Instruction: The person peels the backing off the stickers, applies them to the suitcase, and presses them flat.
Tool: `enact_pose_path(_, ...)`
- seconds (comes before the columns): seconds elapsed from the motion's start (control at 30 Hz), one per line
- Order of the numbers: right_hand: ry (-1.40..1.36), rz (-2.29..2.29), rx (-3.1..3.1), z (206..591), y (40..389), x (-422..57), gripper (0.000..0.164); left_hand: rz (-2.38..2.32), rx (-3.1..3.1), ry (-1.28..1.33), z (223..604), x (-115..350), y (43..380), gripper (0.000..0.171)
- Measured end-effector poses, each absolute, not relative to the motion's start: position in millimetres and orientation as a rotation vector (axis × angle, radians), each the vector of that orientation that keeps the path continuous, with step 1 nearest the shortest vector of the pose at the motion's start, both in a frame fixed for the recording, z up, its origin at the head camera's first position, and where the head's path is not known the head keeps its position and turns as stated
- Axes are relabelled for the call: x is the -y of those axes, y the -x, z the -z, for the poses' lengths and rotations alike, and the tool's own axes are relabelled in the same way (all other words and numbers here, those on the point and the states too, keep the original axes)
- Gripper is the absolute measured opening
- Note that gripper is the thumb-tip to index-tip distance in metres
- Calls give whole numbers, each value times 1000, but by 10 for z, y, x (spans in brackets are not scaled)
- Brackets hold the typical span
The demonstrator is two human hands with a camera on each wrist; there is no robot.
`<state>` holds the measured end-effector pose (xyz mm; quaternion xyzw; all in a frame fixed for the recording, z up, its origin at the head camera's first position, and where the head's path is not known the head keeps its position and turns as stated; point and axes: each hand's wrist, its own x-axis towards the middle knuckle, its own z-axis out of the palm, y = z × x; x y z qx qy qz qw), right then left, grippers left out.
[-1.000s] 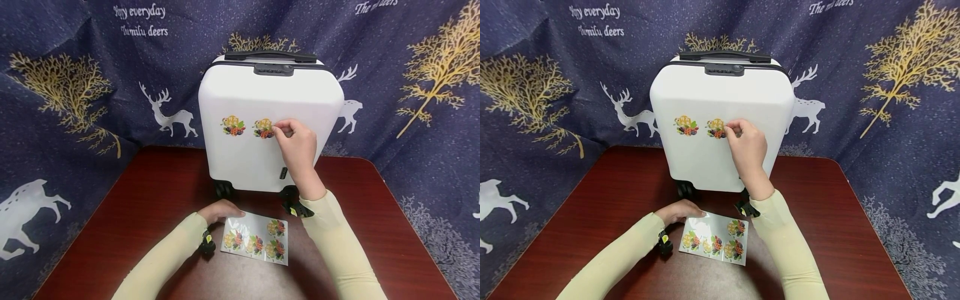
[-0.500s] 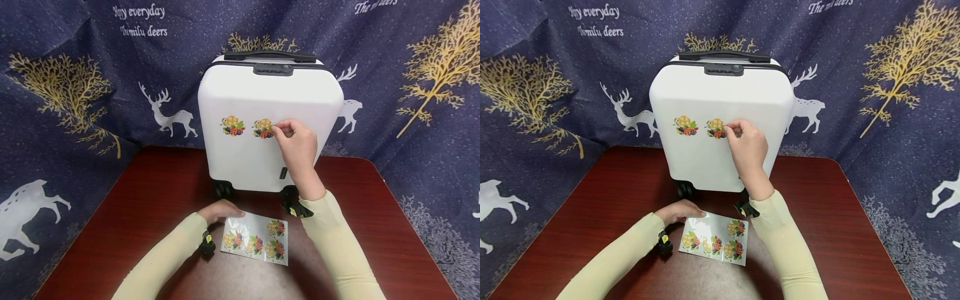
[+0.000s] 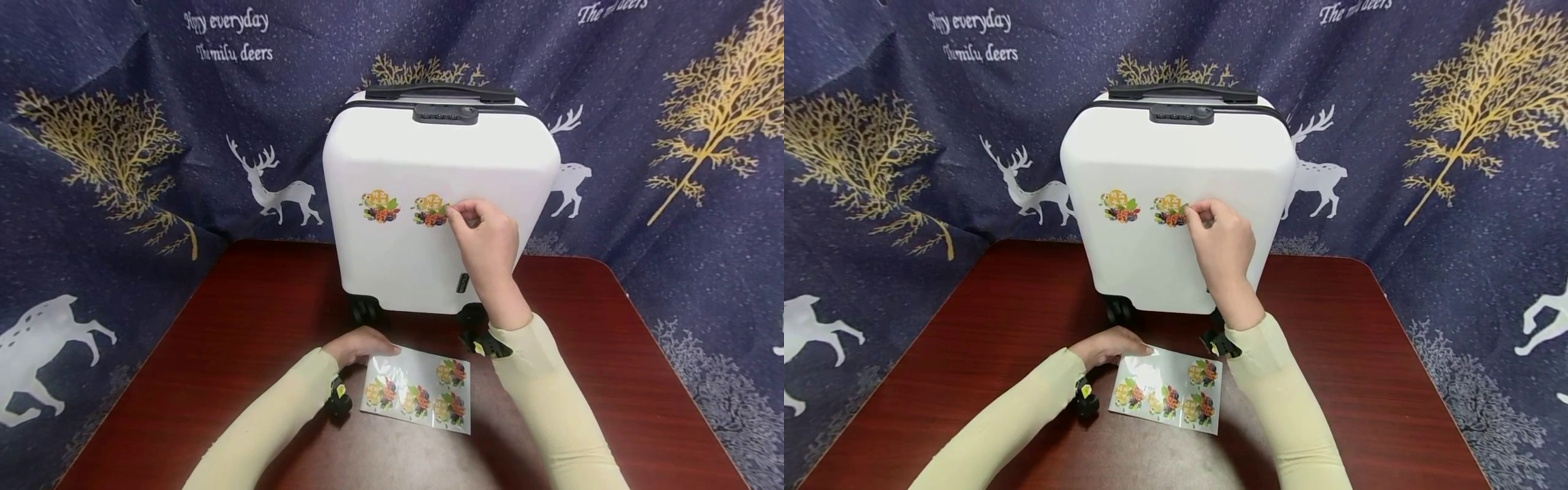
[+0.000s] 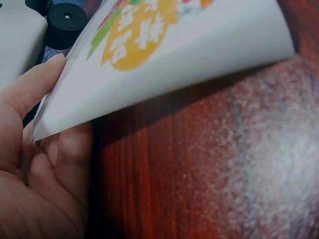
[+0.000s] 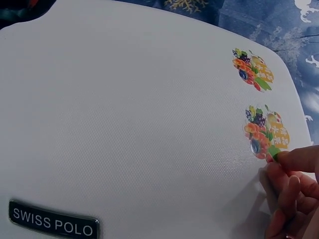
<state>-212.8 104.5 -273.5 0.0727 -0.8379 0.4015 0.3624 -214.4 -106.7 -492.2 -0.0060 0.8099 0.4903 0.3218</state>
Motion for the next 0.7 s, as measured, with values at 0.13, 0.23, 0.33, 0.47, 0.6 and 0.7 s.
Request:
enact_pose_path(0.13,-186,-1033,2162,2753,2127,-1057,21,-1287,-2135,23,4908,1062,2141,34)
enact_pose_path(0.23,-179,-1041,2174,2760,2118,-1062,22,-1289,-2134,18,4908,1062,2145,33)
enact_pose_path(0.33,-169,-1043,2183,2766,2115,-1061,23,-1298,-2124,11,4910,1060,2149,31)
enact_pose_path(0.47,-160,-1047,2192,2773,2115,-1063,23,-1309,-2111,16,4906,1057,2148,30)
enact_pose_path(0.6,-158,-1056,2194,2782,2113,-1070,23,-1307,-2112,23,4909,1055,2153,30)
enact_pose_path(0.7,-161,-1062,2193,2790,2113,-1071,22,-1313,-2109,24,4917,1055,2156,30)
